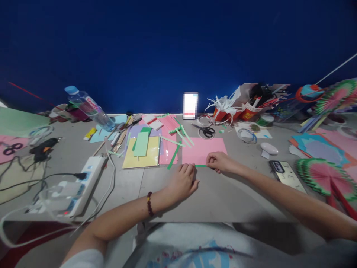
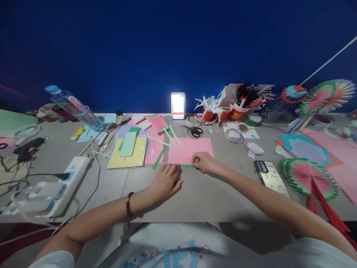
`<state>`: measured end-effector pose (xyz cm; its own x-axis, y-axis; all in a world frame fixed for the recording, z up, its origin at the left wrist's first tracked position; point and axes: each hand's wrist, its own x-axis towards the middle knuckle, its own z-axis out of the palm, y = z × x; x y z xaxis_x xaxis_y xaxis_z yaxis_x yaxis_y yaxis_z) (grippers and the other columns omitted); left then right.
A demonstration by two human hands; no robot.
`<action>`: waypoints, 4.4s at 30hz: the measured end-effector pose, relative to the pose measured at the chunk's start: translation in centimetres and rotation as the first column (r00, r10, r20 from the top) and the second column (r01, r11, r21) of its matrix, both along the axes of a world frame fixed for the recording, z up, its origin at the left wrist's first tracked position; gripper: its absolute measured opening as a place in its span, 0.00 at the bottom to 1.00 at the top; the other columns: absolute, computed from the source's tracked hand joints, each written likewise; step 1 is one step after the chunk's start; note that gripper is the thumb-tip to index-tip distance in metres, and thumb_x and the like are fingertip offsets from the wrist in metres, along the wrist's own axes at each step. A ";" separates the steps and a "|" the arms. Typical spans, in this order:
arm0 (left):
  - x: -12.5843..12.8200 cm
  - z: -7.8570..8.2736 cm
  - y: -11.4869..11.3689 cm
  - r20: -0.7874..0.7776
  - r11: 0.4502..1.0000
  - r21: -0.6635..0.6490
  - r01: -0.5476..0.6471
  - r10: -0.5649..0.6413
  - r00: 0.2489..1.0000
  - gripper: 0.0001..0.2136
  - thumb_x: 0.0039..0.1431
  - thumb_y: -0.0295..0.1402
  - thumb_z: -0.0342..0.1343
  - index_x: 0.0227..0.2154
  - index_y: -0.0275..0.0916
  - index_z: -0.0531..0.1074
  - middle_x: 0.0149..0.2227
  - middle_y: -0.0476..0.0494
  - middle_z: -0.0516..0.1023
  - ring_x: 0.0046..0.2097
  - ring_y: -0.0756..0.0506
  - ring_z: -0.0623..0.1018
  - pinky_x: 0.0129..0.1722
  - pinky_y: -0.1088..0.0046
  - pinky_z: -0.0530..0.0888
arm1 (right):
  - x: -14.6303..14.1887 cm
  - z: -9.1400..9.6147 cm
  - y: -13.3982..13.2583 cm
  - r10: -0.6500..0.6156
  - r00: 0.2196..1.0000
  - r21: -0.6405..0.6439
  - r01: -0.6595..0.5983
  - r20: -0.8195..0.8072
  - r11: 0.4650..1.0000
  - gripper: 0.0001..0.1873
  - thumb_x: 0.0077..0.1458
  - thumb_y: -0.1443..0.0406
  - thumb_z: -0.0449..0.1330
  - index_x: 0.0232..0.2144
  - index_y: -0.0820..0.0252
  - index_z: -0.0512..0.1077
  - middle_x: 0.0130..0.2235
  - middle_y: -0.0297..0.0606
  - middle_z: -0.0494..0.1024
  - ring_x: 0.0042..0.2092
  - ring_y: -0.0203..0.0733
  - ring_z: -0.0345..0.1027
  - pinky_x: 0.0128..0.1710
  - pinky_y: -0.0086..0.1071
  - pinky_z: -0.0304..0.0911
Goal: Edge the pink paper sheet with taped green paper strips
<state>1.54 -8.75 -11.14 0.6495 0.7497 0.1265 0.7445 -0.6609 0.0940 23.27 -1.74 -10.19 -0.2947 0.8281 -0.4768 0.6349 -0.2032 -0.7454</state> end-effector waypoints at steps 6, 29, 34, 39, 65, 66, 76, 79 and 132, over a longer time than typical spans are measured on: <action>0.0 0.1 0.0 -0.006 1.000 0.008 0.007 -0.007 1.000 0.24 0.62 0.41 0.50 0.55 0.26 0.63 0.46 0.34 0.70 0.47 0.38 0.68 0.45 0.61 0.67 | 0.2 0.2 0.3 -0.014 0.999 -0.057 0.011 -0.043 0.998 0.05 0.46 0.69 0.62 0.25 0.61 0.67 0.17 0.25 0.68 0.16 0.29 0.61 0.14 0.23 0.61; 0.1 -0.2 0.0 -0.034 0.999 0.043 0.014 -0.013 0.999 0.27 0.63 0.41 0.48 0.59 0.26 0.60 0.46 0.34 0.70 0.49 0.37 0.67 0.49 0.60 0.65 | 1.7 0.9 -1.1 0.032 0.943 0.423 -0.178 0.330 0.889 0.02 0.51 0.69 0.57 0.27 0.60 0.69 0.23 0.32 0.72 0.26 0.36 0.65 0.27 0.28 0.58; 0.1 -0.4 -0.1 -0.015 0.999 0.047 0.020 -0.020 1.000 0.26 0.63 0.40 0.48 0.58 0.26 0.61 0.47 0.33 0.70 0.49 0.37 0.67 0.49 0.60 0.65 | 0.0 0.9 -5.6 -0.031 0.894 0.758 -0.360 0.447 0.544 0.12 0.58 0.70 0.51 0.39 0.63 0.74 0.38 0.46 0.78 0.43 0.47 0.70 0.44 0.39 0.64; 0.2 -0.4 -0.1 0.011 0.999 0.029 0.016 -0.017 1.000 0.23 0.63 0.38 0.49 0.55 0.26 0.64 0.47 0.33 0.70 0.50 0.37 0.67 0.50 0.60 0.65 | -3.1 -1.0 -9.0 0.010 0.851 0.722 -0.452 0.525 0.524 0.22 0.62 0.67 0.48 0.56 0.67 0.67 0.57 0.50 0.72 0.58 0.49 0.64 0.58 0.45 0.58; 0.2 -0.7 -0.3 0.030 1.000 0.020 -0.014 0.013 0.999 0.25 0.62 0.39 0.50 0.57 0.27 0.61 0.50 0.33 0.70 0.52 0.38 0.68 0.52 0.61 0.65 | -0.4 -3.4 -10.7 -0.096 0.892 0.771 -0.323 0.442 0.549 0.30 0.63 0.67 0.45 0.66 0.63 0.51 0.63 0.47 0.64 0.65 0.47 0.54 0.63 0.47 0.55; 0.1 -0.7 -0.3 0.029 1.000 0.026 -0.016 0.015 0.999 0.25 0.63 0.38 0.50 0.57 0.27 0.61 0.51 0.33 0.70 0.52 0.38 0.67 0.53 0.61 0.65 | -0.9 -3.4 -10.6 -0.057 0.887 0.751 -0.352 0.459 0.558 0.30 0.63 0.67 0.45 0.66 0.63 0.50 0.63 0.47 0.64 0.65 0.47 0.54 0.63 0.46 0.55; -0.1 -0.1 -0.5 -0.111 0.993 0.118 -0.009 0.022 0.994 0.23 0.62 0.33 0.46 0.57 0.24 0.62 0.56 0.27 0.68 0.58 0.35 0.65 0.56 0.53 0.62 | -1.7 -3.9 -10.7 -0.056 0.881 0.720 -0.346 0.470 0.601 0.29 0.63 0.68 0.44 0.66 0.62 0.54 0.61 0.45 0.67 0.62 0.47 0.60 0.61 0.46 0.58; -0.2 -0.6 -0.4 -0.082 0.992 0.123 0.015 -0.005 0.997 0.24 0.62 0.34 0.46 0.57 0.23 0.63 0.57 0.28 0.67 0.59 0.35 0.65 0.58 0.55 0.61 | -1.7 -4.0 -10.7 -0.058 0.881 0.722 -0.346 0.470 0.598 0.28 0.63 0.67 0.45 0.65 0.62 0.55 0.61 0.45 0.67 0.63 0.47 0.60 0.61 0.46 0.58; -1.1 -1.2 -0.4 0.083 0.965 0.256 0.060 -0.084 0.993 0.18 0.62 0.33 0.49 0.51 0.27 0.70 0.53 0.31 0.75 0.51 0.38 0.74 0.47 0.61 0.70 | -1.5 -4.4 -10.9 -0.085 0.905 0.761 -0.296 0.417 0.578 0.24 0.63 0.65 0.49 0.60 0.64 0.62 0.60 0.47 0.68 0.64 0.52 0.56 0.60 0.52 0.58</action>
<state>0.40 -9.14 -12.31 0.6771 0.6374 0.3676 0.6902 -0.7234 -0.0169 21.78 -12.67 -14.60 -0.3661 0.8907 0.2696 0.8624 0.4336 -0.2613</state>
